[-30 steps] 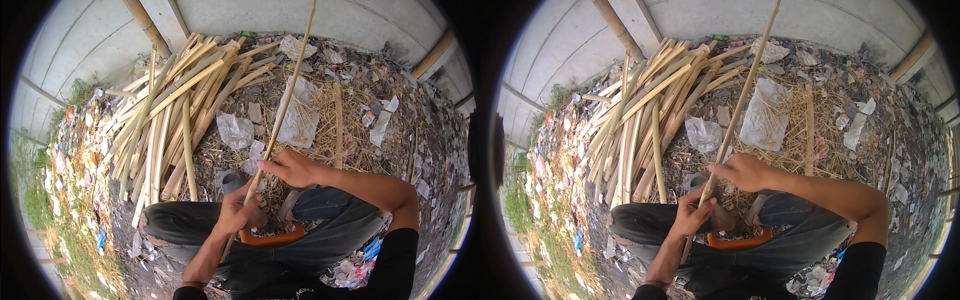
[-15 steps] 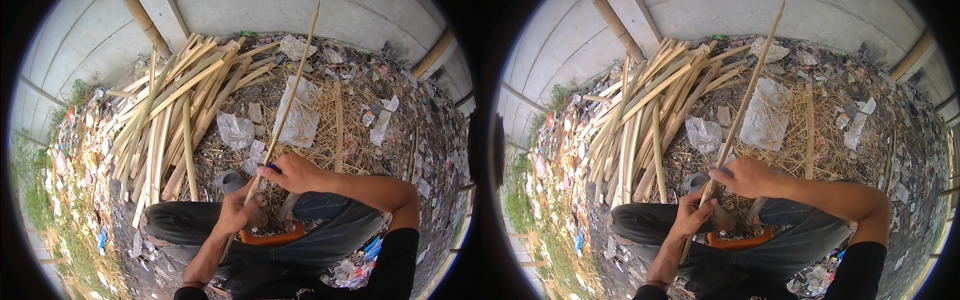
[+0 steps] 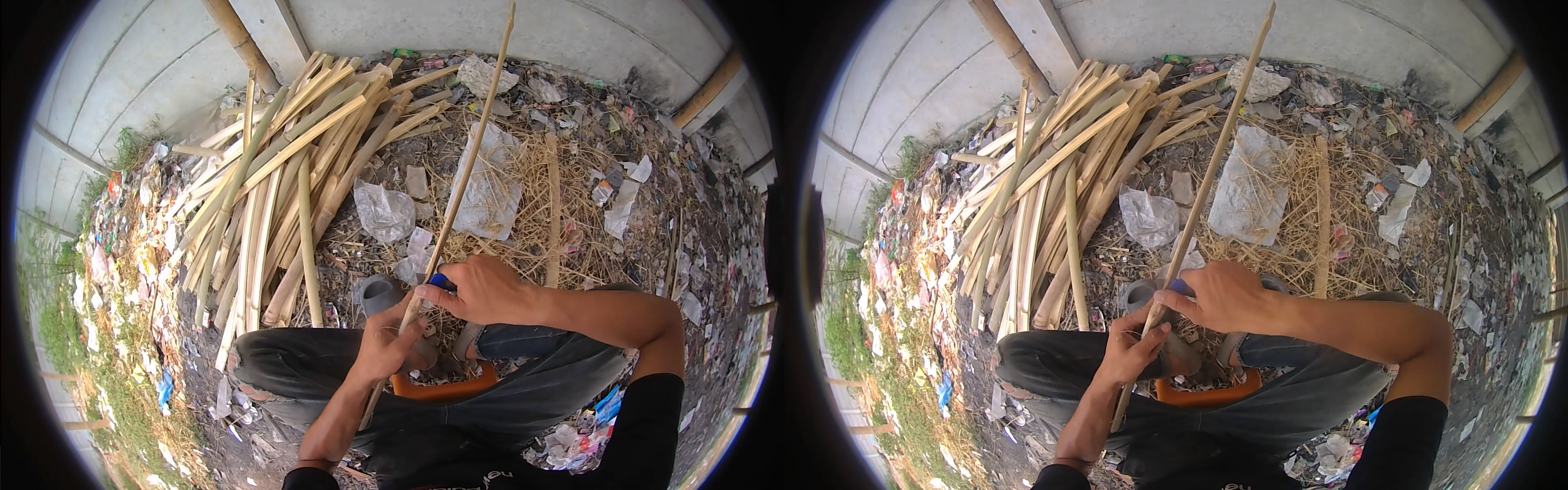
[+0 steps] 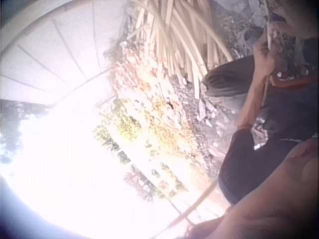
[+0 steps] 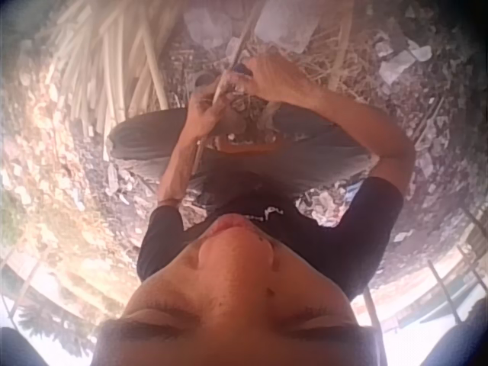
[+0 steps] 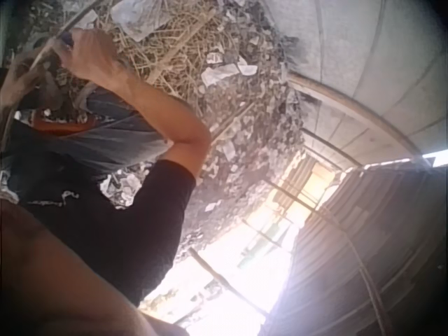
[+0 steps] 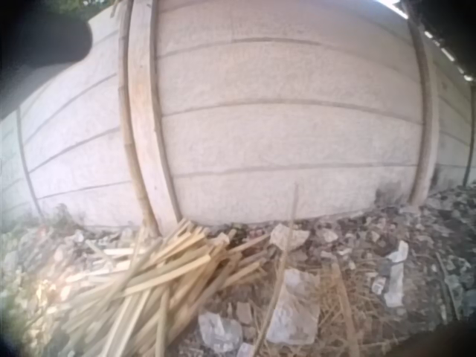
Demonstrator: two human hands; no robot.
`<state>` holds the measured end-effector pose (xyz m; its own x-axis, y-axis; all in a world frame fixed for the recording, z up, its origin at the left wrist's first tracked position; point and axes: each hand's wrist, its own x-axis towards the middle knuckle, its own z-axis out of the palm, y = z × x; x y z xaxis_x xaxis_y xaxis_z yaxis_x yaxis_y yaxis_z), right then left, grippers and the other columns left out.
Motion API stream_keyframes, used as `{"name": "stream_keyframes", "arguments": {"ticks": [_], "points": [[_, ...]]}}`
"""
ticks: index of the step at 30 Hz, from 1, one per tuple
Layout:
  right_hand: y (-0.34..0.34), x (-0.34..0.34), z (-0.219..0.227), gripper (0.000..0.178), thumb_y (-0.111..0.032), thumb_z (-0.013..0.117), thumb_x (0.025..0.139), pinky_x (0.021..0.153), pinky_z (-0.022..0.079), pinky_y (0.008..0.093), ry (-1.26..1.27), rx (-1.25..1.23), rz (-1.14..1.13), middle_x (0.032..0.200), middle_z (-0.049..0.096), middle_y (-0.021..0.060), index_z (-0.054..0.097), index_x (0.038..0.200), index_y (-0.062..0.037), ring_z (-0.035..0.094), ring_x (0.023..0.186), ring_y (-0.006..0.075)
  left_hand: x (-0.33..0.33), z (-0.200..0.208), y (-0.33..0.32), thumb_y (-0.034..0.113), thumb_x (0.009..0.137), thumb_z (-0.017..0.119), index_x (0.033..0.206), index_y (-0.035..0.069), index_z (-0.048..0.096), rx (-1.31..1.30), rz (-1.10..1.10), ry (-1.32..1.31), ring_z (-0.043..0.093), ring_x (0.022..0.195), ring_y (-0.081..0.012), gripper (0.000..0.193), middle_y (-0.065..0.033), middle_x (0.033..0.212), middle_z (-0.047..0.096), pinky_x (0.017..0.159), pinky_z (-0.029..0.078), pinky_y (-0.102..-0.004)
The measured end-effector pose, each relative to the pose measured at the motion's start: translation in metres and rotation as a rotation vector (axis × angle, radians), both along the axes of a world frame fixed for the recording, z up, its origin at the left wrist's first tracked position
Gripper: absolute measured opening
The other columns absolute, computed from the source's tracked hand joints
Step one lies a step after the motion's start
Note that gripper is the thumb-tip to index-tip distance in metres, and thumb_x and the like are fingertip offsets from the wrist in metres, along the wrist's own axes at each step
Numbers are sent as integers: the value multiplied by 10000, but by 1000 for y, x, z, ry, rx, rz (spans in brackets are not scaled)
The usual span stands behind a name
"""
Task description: The person sits on the ground and uses a knife to shave the surface of a long bamboo stick. They repeatedly scrape the stick to remove the outer layer, creating thin shavings that fall to the ground.
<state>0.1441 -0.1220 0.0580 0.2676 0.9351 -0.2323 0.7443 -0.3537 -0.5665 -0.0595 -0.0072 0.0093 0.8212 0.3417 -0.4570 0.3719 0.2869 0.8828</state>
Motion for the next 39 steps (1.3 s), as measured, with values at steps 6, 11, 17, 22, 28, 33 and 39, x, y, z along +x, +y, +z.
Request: {"name": "stream_keyframes", "arguments": {"ticks": [6, 11, 17, 22, 28, 33, 39], "points": [[8, 17, -7, 730, -632, 518, 1026, 643, 511, 485, 377, -8, 49, 629, 630, 220, 728, 764, 16, 670, 638, 391, -2, -2, -1, 102, 998, 682, 1477, -13, 573, -13, -2, -58, 577, 1090, -97, 504, -99, 1347, 671, 936, 485, -279], [8, 24, -17, 743, -622, 533, 1046, 533, 391, 419, 549, -85, 43, 499, 430, 87, 626, 658, 5, 427, 501, 185, -2, -5, -2, 109, 998, 688, 1496, -12, 552, -77, -31, -18, 582, 1085, -111, 531, -99, 1294, 686, 942, 485, -287], [5, 24, -7, 707, -660, 613, 979, 531, 424, 380, 229, -44, 93, 532, 495, 44, 641, 668, -26, 486, 521, 159, 0, -6, -2, 120, 1010, 669, 1528, -30, 501, 63, -34, -33, 614, 1099, -129, 564, -118, 1250, 700, 963, 490, -283], [2, 31, -11, 619, -630, 754, 855, 569, 453, 417, 109, 226, -83, 623, 606, 77, 684, 740, -26, 559, 557, 209, 4, -8, -5, 149, 1018, 664, 1538, -75, 452, 275, 81, -129, 635, 1088, -134, 605, -140, 1244, 713, 967, 501, -294], [11, 13, -14, 502, -481, 780, 889, 564, 461, 415, 373, 170, -145, 595, 618, 110, 676, 729, -16, 583, 540, 216, 7, -12, -16, 197, 1026, 659, 1525, -96, 450, 387, 121, -140, 653, 1069, -138, 615, -179, 1198, 737, 946, 518, -311], [11, 7, -15, 376, -337, 739, 940, 576, 483, 427, 345, 223, -120, 604, 630, 145, 704, 776, 0, 632, 556, 313, 7, -8, -15, 185, 1028, 640, 1497, -120, 459, 562, 22, -92, 675, 999, -153, 588, -186, 1094, 753, 919, 533, -337], [7, 13, -22, 221, -158, 780, 843, 571, 496, 421, 308, 431, 78, 635, 642, 182, 665, 748, 5, 640, 583, 373, 3, -9, -13, 142, 1034, 631, 1518, -47, 502, -37, 57, -68, 562, 709, -45, 536, -1, 821, 646, 632, 453, -240]]}}
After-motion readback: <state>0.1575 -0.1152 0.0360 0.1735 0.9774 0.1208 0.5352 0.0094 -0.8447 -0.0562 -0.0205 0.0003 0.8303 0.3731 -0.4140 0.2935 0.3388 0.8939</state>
